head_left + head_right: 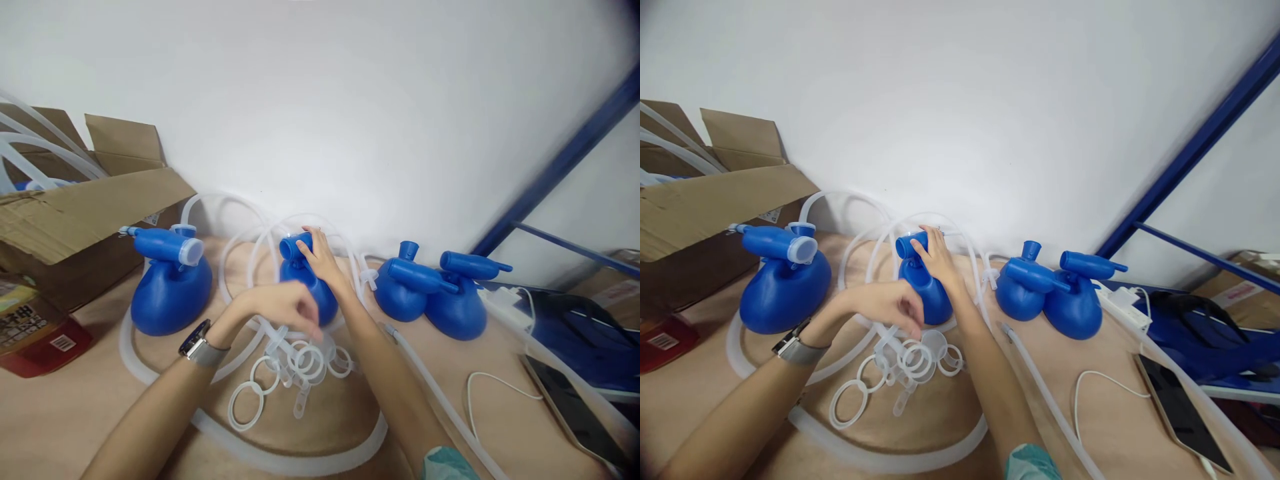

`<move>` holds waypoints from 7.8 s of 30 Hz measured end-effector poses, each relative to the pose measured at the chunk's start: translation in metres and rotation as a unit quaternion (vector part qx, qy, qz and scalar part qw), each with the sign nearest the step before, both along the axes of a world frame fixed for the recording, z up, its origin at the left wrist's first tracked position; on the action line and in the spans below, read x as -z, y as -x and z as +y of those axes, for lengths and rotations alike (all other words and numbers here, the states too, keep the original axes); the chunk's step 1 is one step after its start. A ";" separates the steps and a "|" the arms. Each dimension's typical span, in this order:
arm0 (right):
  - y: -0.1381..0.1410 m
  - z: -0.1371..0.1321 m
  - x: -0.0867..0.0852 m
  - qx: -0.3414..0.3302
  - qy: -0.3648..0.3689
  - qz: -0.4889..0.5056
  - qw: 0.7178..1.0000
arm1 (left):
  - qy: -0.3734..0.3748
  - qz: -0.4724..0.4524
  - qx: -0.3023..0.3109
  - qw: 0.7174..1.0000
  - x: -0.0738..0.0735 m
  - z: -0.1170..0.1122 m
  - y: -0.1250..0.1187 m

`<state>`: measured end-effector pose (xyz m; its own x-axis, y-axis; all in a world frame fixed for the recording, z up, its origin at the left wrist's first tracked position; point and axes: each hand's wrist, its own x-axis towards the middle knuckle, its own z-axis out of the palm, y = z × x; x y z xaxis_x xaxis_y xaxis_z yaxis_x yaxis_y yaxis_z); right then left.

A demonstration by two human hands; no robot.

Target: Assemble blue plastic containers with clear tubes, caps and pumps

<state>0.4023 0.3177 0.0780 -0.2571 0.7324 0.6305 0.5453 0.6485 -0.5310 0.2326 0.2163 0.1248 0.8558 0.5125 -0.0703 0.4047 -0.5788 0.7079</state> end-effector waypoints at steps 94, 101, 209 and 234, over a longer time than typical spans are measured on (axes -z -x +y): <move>-0.068 0.075 -0.030 -0.030 0.145 -0.023 0.989 | 0.151 -0.409 -0.405 0.804 0.030 0.072 0.029; -0.073 0.076 -0.033 0.001 0.133 -0.059 0.989 | 0.156 -0.411 -0.420 0.794 0.032 0.077 0.024; -0.051 -0.083 0.017 0.038 0.183 0.018 0.982 | 0.113 -0.294 -0.174 0.933 0.021 0.160 0.002; -0.050 -0.083 0.018 0.028 0.167 -0.011 0.985 | 0.159 -0.425 -0.460 0.763 0.027 0.206 -0.012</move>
